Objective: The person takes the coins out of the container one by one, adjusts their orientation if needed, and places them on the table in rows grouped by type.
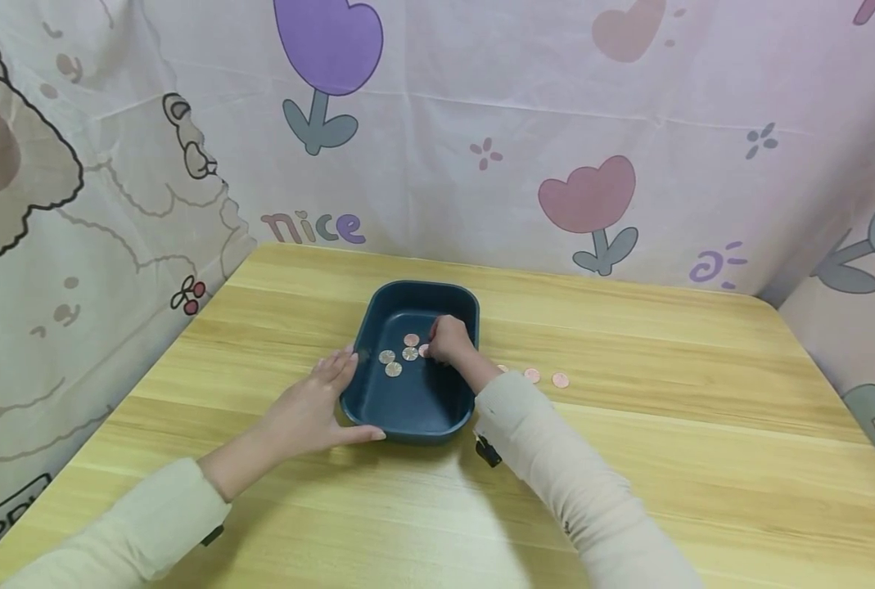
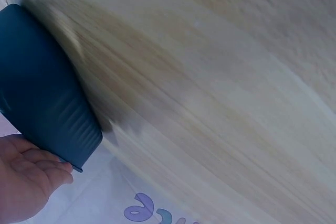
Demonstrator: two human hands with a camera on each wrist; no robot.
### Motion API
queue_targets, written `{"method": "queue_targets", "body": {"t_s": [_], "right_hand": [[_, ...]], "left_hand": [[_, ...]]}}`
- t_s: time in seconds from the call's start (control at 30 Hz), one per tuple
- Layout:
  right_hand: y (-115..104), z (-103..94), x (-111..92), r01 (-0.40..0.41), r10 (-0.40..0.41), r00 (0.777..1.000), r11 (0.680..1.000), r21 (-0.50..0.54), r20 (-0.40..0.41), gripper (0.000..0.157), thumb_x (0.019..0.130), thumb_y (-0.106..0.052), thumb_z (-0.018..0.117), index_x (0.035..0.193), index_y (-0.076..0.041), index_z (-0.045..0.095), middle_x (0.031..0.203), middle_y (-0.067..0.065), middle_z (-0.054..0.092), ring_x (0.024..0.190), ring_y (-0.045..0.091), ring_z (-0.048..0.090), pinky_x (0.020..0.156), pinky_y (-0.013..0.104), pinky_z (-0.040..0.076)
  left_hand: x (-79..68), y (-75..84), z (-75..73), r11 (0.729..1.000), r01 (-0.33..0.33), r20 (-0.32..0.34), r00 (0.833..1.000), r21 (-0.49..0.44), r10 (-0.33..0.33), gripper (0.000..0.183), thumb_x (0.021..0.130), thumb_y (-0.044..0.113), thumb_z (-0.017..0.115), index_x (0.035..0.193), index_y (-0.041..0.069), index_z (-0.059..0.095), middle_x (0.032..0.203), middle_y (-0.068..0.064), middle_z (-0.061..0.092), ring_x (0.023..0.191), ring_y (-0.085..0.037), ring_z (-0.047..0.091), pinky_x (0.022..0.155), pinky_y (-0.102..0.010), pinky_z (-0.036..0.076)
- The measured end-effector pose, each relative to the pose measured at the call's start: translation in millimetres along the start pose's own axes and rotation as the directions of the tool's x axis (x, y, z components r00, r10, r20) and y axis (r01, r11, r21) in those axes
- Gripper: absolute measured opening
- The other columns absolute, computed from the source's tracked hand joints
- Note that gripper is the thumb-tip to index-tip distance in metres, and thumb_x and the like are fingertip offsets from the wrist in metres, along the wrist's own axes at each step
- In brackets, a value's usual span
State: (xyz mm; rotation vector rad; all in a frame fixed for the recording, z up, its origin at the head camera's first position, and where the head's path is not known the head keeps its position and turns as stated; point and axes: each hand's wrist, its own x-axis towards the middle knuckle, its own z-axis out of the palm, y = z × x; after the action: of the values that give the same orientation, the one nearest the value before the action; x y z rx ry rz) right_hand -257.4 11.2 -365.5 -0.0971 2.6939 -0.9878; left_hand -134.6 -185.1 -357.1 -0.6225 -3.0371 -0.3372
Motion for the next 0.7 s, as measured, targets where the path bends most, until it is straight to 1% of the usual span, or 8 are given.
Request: {"method": "queue_targets", "body": {"t_s": [0.1,0.2,0.4,0.47,0.53,0.6,0.7], "right_hand": [[0.3,0.6,0.2,0.015,-0.015,1.0,1.0,-0.026,-0.001,0.016,0.08,-0.007,0.071,0.088,0.002,0.06,0.061,0.005,0.053,0.049,0.011,0.05,0.043,0.019,0.039],[0.7,1.4,-0.4,0.034,-0.034,0.999,0.998,-0.054,0.005,0.016,0.082,-0.009,0.07,0.088,0.002,0.061,0.062,0.005,0.053,0.052,0.012,0.05,0.045,0.018,0.038],[0.8,3.3,-0.1,0.053,-0.051,0.999,0.993,-0.11,0.016,0.016,0.084,-0.012,0.068,0.089,0.001,0.062,0.075,0.009,0.057,0.065,0.016,0.053,0.051,0.019,0.039],[0.5,3.6,0.2,0.055,-0.052,0.998,0.99,-0.127,0.022,0.016,0.084,-0.013,0.068,0.089,0.001,0.062,0.077,0.009,0.056,0.068,0.017,0.053,0.052,0.019,0.038],[0.3,4.0,0.4,0.064,-0.06,0.998,0.986,-0.156,0.031,0.015,0.084,-0.013,0.068,0.087,0.001,0.064,0.075,0.007,0.055,0.068,0.016,0.052,0.053,0.02,0.037],[0.3,4.2,0.7,0.073,-0.066,0.997,0.981,-0.18,0.044,0.014,0.084,-0.013,0.067,0.081,0.0,0.065,0.069,0.005,0.052,0.065,0.016,0.05,0.052,0.02,0.036],[0.3,4.9,1.1,0.084,-0.072,0.996,0.973,-0.217,0.059,0.021,0.085,-0.013,0.067,0.068,-0.003,0.062,0.06,0.002,0.045,0.058,0.015,0.046,0.05,0.02,0.033]], "left_hand": [[0.5,-0.2,0.5,1.0,-0.003,-0.004,1.0,0.006,0.003,0.109,0.068,0.071,0.062,0.139,-0.007,0.034,0.148,-0.025,0.029,0.134,-0.043,0.032,0.104,-0.054,0.036],[0.7,-0.5,0.7,1.0,-0.007,-0.006,1.0,0.011,0.007,0.109,0.068,0.07,0.063,0.139,-0.007,0.035,0.148,-0.025,0.029,0.134,-0.043,0.033,0.104,-0.054,0.037],[0.3,-0.7,0.7,1.0,-0.012,-0.007,1.0,0.008,0.012,0.109,0.068,0.07,0.063,0.139,-0.008,0.034,0.148,-0.026,0.029,0.134,-0.043,0.032,0.105,-0.054,0.036],[0.2,-0.8,0.8,1.0,-0.011,-0.007,1.0,0.007,0.012,0.109,0.068,0.07,0.063,0.139,-0.008,0.034,0.148,-0.026,0.028,0.134,-0.043,0.032,0.105,-0.054,0.036],[0.1,-0.9,0.7,1.0,-0.008,-0.004,1.0,0.005,0.008,0.109,0.068,0.07,0.063,0.139,-0.007,0.034,0.148,-0.025,0.028,0.134,-0.043,0.032,0.105,-0.054,0.035],[0.1,-0.9,0.6,1.0,-0.007,-0.001,1.0,0.005,0.007,0.109,0.068,0.071,0.063,0.139,-0.007,0.034,0.148,-0.025,0.028,0.135,-0.042,0.032,0.105,-0.054,0.035],[0.1,-0.8,0.3,1.0,-0.005,0.002,1.0,0.005,0.005,0.109,0.068,0.071,0.062,0.14,-0.007,0.034,0.148,-0.025,0.028,0.135,-0.042,0.031,0.105,-0.054,0.035]]}}
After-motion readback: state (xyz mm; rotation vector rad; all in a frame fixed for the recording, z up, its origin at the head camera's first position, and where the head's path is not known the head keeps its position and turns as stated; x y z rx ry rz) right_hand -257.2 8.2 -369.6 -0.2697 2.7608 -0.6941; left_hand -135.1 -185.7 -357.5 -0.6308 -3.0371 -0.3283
